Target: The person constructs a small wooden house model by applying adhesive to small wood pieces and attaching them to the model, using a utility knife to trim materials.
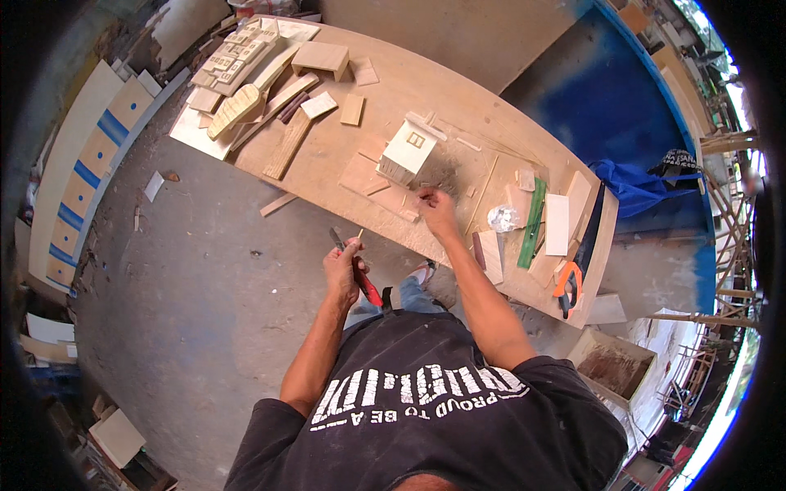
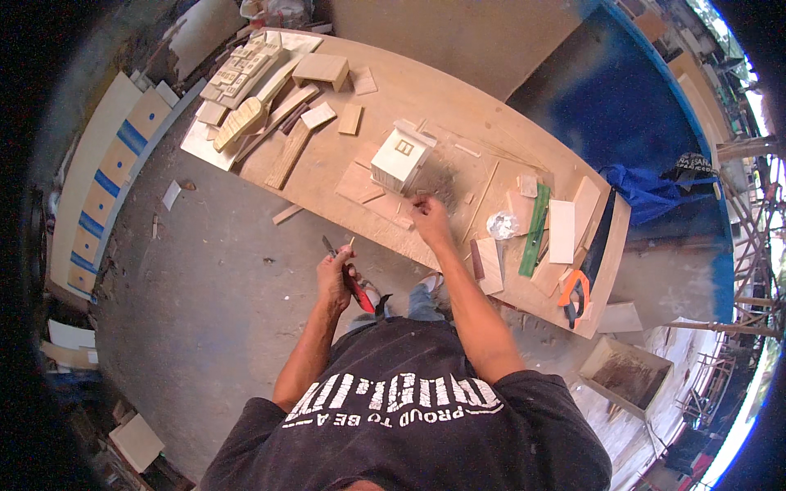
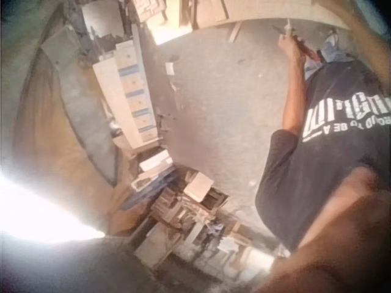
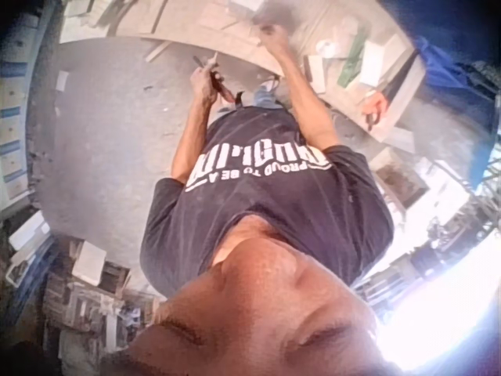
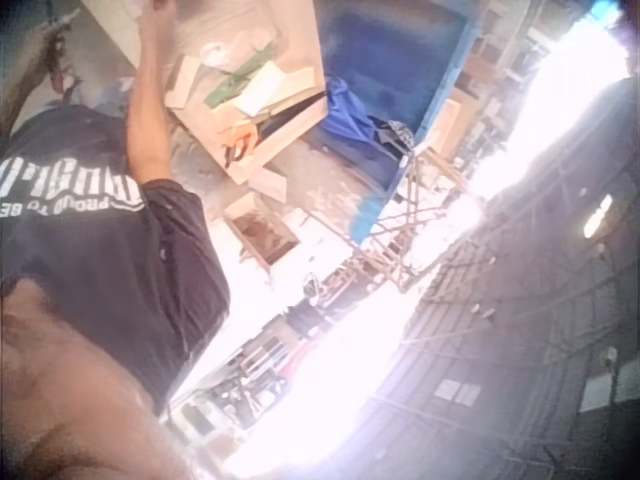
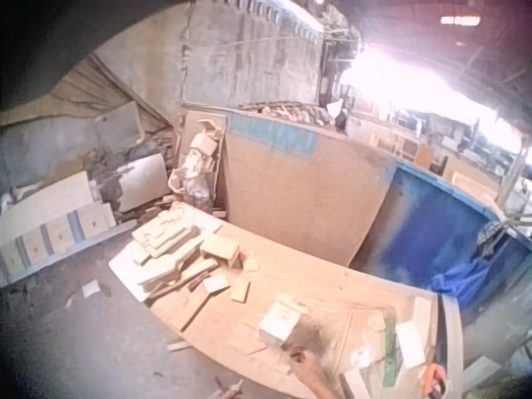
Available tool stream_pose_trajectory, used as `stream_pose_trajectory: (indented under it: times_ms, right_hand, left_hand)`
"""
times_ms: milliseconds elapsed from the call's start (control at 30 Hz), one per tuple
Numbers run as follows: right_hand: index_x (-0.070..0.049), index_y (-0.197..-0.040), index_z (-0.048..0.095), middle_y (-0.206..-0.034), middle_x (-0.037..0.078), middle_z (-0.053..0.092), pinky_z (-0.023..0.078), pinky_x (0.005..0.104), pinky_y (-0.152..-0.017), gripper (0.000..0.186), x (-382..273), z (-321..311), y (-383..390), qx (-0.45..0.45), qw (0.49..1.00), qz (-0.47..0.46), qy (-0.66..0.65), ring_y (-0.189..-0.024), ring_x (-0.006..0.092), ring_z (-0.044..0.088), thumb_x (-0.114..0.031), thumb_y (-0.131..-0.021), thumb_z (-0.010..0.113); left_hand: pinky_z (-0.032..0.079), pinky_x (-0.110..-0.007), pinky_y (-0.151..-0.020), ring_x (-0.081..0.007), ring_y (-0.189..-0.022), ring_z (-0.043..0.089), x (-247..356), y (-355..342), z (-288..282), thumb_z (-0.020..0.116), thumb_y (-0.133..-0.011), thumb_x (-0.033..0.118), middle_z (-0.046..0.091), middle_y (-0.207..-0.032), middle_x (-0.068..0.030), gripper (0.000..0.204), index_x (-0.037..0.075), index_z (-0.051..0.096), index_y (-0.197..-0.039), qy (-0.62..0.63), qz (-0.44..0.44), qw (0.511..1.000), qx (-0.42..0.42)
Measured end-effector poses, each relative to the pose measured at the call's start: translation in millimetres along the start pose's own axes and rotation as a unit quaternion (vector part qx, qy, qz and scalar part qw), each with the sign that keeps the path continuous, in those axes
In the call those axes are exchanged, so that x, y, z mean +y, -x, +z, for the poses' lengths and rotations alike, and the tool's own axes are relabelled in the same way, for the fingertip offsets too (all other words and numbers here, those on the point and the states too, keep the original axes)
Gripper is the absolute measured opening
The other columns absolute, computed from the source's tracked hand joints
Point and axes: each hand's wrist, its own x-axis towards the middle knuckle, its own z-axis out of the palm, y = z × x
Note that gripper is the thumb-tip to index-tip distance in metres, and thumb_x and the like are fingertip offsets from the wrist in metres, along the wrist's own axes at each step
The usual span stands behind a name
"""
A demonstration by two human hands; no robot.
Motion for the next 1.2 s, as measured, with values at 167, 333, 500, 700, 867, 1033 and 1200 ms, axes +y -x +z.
stream_pose_trajectory:
  times_ms: [167, 333, 500, 700, 867, 1033, 1200]
  right_hand:
    - [0.001, -0.101, 0.064, -0.081, 0.005, 0.067, 0.052, 0.0272, -0.066, 0.013, -6.9, -6.5, 2.6, -0.017, 0.981, 0.077, -0.178, -0.073, 0.0134, 0.063, -0.006, -0.090, 0.066]
    - [0.001, -0.100, 0.068, -0.081, 0.009, 0.069, 0.051, 0.0300, -0.068, 0.016, -1.1, -3.3, -3.9, -0.009, 0.996, 0.022, -0.081, -0.072, 0.0177, 0.065, -0.007, -0.087, 0.067]
    - [0.000, -0.101, 0.071, -0.086, 0.019, 0.070, 0.052, 0.0367, -0.073, 0.021, -24.8, -0.4, -6.1, -0.038, 0.993, -0.015, 0.110, -0.078, 0.0292, 0.068, -0.012, -0.085, 0.066]
    - [0.001, -0.097, 0.071, -0.080, 0.019, 0.070, 0.052, 0.0367, -0.069, 0.021, -10.1, 6.1, -11.0, 0.004, 0.990, -0.072, 0.118, -0.070, 0.0275, 0.067, -0.013, -0.084, 0.065]
    - [0.002, -0.097, 0.071, -0.083, 0.020, 0.070, 0.052, 0.0366, -0.069, 0.021, -10.3, 3.9, -9.3, 0.010, 0.985, -0.096, 0.142, -0.070, 0.0287, 0.067, -0.012, -0.083, 0.065]
    - [0.001, -0.103, 0.071, -0.082, 0.012, 0.071, 0.054, 0.0336, -0.066, 0.022, -23.7, -3.9, 14.4, -0.048, 0.997, -0.047, 0.048, -0.070, 0.0184, 0.067, -0.014, -0.086, 0.069]
    - [0.002, -0.106, 0.069, -0.080, 0.003, 0.068, 0.050, 0.0235, -0.062, 0.020, -40.9, 11.1, 53.3, -0.140, 0.975, 0.003, -0.171, -0.070, 0.0084, 0.062, -0.011, -0.090, 0.069]
  left_hand:
    - [0.046, -0.029, -0.047, -0.0105, -0.050, 0.053, 2.4, 0.3, 8.2, 0.066, -0.091, 0.013, 0.064, -0.084, -0.0051, 0.012, 0.003, 0.062, -0.097, 0.002, 0.004, 1.000, 0.004]
    - [0.047, -0.029, -0.047, -0.0110, -0.049, 0.054, -2.6, -2.8, 22.2, 0.067, -0.091, 0.013, 0.066, -0.084, -0.0059, 0.011, 0.004, 0.062, -0.095, -0.014, 0.000, 1.000, -0.010]
    - [0.047, -0.029, -0.048, -0.0109, -0.050, 0.053, -3.8, -0.7, 25.4, 0.068, -0.090, 0.015, 0.065, -0.085, -0.0047, 0.014, 0.005, 0.061, -0.098, -0.020, 0.004, 1.000, -0.010]
    - [0.047, -0.028, -0.047, -0.0107, -0.049, 0.054, -5.5, 0.7, 24.8, 0.068, -0.090, 0.013, 0.066, -0.083, -0.0057, 0.014, 0.003, 0.063, -0.097, -0.020, 0.000, 1.000, 0.007]
    - [0.046, -0.029, -0.049, -0.0102, -0.051, 0.053, -5.2, -0.4, 31.5, 0.070, -0.089, 0.017, 0.064, -0.081, -0.0032, 0.018, 0.004, 0.061, -0.099, -0.024, 0.000, 1.000, -0.013]
    - [0.046, -0.027, -0.048, -0.0101, -0.050, 0.054, -8.1, -3.3, 35.9, 0.070, -0.089, 0.015, 0.065, -0.079, -0.0030, 0.015, 0.004, 0.063, -0.097, -0.054, 0.016, 0.998, -0.022]
    - [0.045, -0.027, -0.047, -0.0102, -0.048, 0.053, -15.0, -4.3, 47.4, 0.072, -0.088, 0.016, 0.065, -0.074, -0.0021, 0.016, 0.004, 0.064, -0.095, -0.084, 0.025, 0.996, -0.027]
